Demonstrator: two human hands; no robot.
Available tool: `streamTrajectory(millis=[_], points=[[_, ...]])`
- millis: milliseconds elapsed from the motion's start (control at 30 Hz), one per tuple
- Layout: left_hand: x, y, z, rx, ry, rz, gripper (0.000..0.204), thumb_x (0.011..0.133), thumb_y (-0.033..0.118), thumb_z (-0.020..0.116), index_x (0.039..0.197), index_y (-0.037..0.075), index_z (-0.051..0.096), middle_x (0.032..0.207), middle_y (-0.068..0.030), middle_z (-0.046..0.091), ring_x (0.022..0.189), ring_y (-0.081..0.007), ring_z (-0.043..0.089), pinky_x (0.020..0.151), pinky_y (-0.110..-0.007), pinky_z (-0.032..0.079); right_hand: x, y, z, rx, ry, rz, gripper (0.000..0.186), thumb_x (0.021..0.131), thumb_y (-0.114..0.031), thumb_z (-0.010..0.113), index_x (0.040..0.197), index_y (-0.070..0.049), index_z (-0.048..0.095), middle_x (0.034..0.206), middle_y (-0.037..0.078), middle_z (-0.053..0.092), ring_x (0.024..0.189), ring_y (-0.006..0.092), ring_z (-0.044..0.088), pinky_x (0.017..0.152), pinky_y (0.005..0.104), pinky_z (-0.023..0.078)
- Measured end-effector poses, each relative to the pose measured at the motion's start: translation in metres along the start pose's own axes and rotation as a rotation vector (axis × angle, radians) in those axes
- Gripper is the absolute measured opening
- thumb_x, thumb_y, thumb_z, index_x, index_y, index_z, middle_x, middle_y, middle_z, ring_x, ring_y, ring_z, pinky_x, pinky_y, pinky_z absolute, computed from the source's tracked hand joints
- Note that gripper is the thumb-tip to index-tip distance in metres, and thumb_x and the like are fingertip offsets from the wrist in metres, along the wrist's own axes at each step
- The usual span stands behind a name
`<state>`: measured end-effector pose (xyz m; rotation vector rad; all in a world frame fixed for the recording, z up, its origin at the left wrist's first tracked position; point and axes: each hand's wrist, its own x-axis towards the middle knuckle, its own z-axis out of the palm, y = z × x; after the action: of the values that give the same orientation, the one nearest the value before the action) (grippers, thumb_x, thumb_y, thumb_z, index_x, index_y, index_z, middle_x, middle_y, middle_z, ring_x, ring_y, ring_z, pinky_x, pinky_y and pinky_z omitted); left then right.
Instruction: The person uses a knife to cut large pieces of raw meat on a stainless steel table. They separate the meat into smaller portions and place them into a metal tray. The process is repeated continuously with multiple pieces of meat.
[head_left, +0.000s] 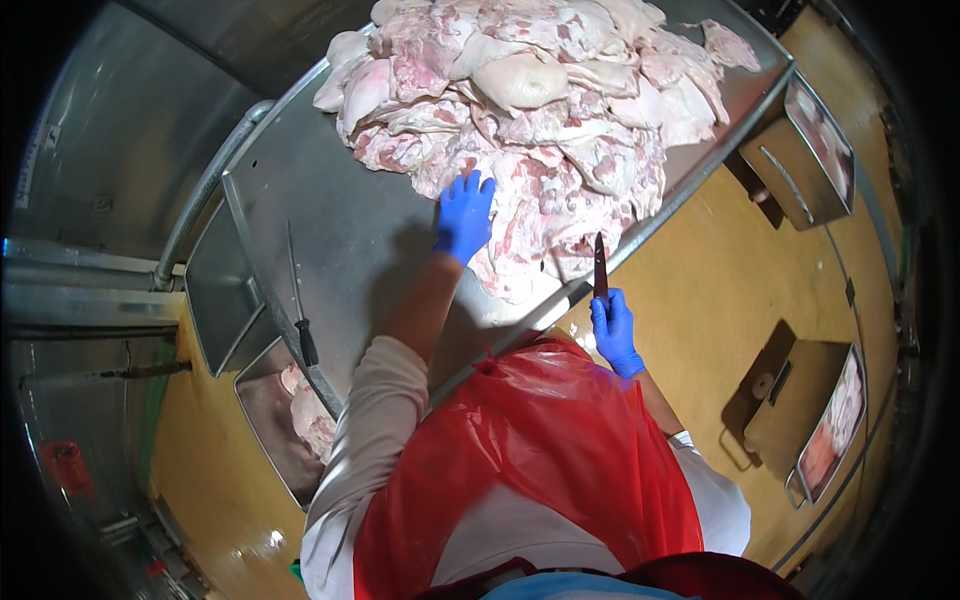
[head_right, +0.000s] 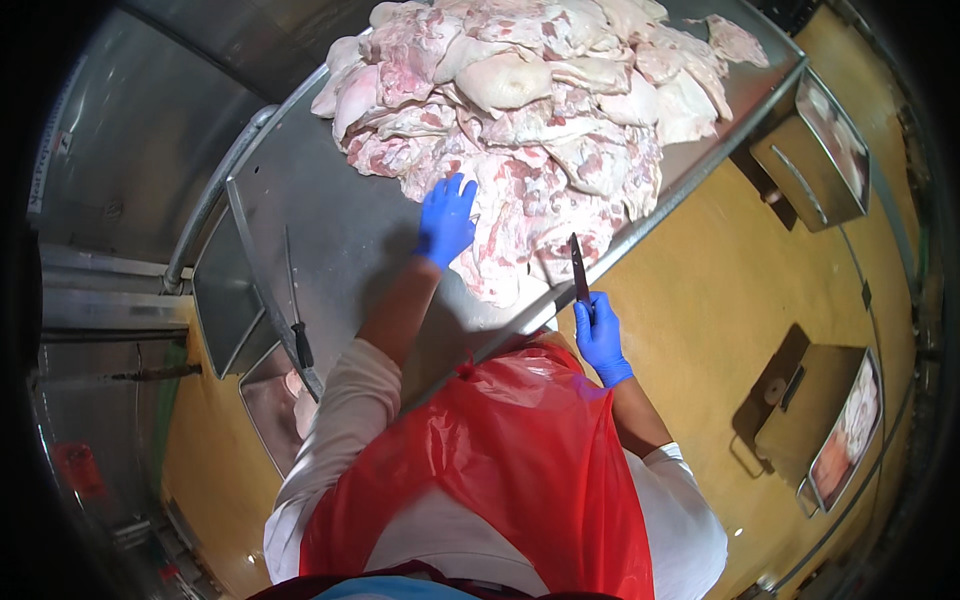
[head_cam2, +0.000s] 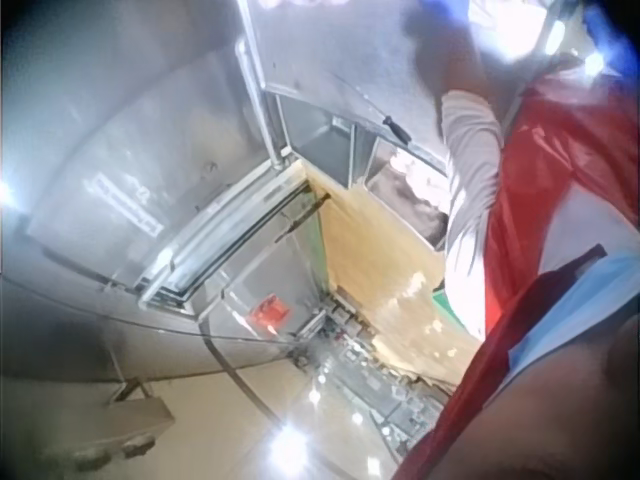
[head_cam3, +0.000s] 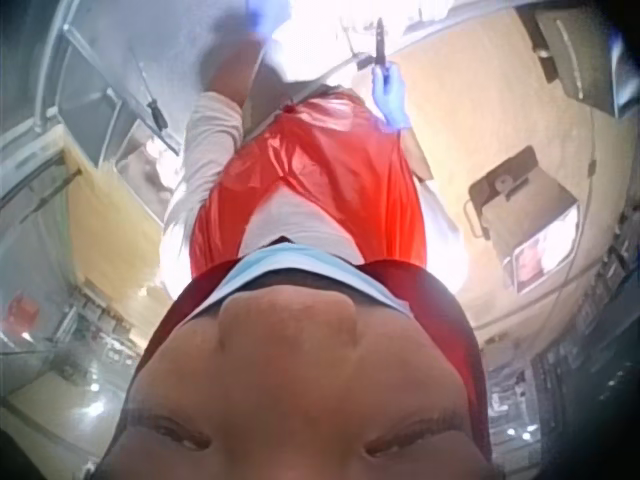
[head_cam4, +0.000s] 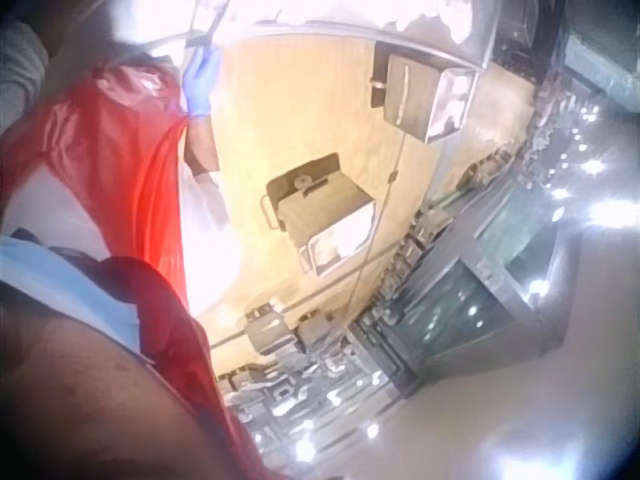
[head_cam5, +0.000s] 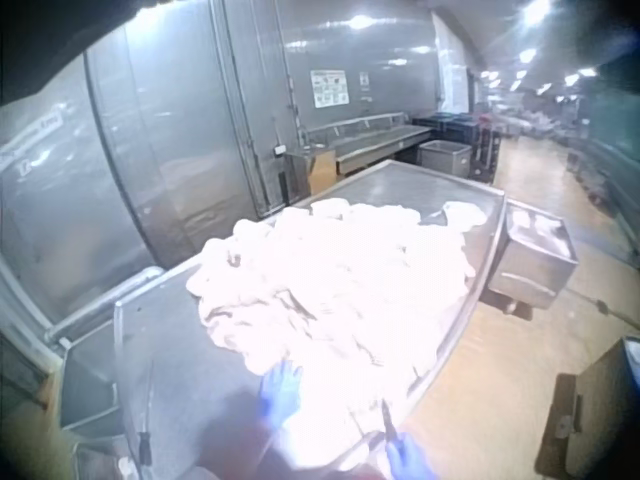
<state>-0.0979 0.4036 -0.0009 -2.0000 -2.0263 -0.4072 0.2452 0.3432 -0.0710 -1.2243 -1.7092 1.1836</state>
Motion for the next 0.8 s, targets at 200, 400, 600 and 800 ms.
streamTrajectory(millis=[200,400,600,800], points=[[0.002,-0.034,0.014,-0.193,-0.098,-0.020,0.033,0.070,0.010,0.070,0.102,0.012,0.063,0.101,-0.0073,0.063,0.094,-0.0334,0.062,0.075,-0.046,0.055,0.067,-0.008,-0.017,0.012,-0.032,-0.092,0.013,0.102,-0.016,0.061,0.104,-0.004,0.056,0.066,0.002,0.049,0.059,0.0098,0.044,0.053,0.0313,0.039],[-0.114,-0.026,-0.025,-0.247,0.048,-0.195,0.038,0.067,0.014,0.071,0.104,0.010,0.066,0.100,-0.0091,0.064,0.098,-0.0353,0.063,0.081,-0.048,0.055,0.093,-0.003,-0.005,-0.034,-0.206,-0.092,0.014,0.102,-0.016,0.061,0.103,-0.004,0.055,0.068,0.002,0.048,0.061,0.0113,0.043,0.056,0.0320,0.040],[-0.220,0.028,-0.044,-0.281,-0.058,-0.654,0.037,0.068,0.013,0.072,0.105,0.009,0.067,0.100,-0.0143,0.064,0.100,-0.0378,0.063,0.085,-0.048,0.054,0.107,-0.001,0.045,-0.017,-0.488,-0.137,0.015,0.102,-0.016,0.060,0.106,-0.003,0.053,0.072,0.001,0.049,0.065,0.0107,0.044,0.058,0.0307,0.039],[-0.239,0.043,-0.031,-0.475,0.194,-0.670,0.033,0.082,0.014,0.070,0.113,0.005,0.065,0.111,-0.0180,0.065,0.108,-0.0396,0.060,0.094,-0.047,0.051,0.096,-0.068,0.098,-0.063,-0.806,-0.060,0.013,0.103,-0.014,0.057,0.110,-0.004,0.053,0.072,0.003,0.052,0.067,0.0107,0.048,0.060,0.0314,0.042]])
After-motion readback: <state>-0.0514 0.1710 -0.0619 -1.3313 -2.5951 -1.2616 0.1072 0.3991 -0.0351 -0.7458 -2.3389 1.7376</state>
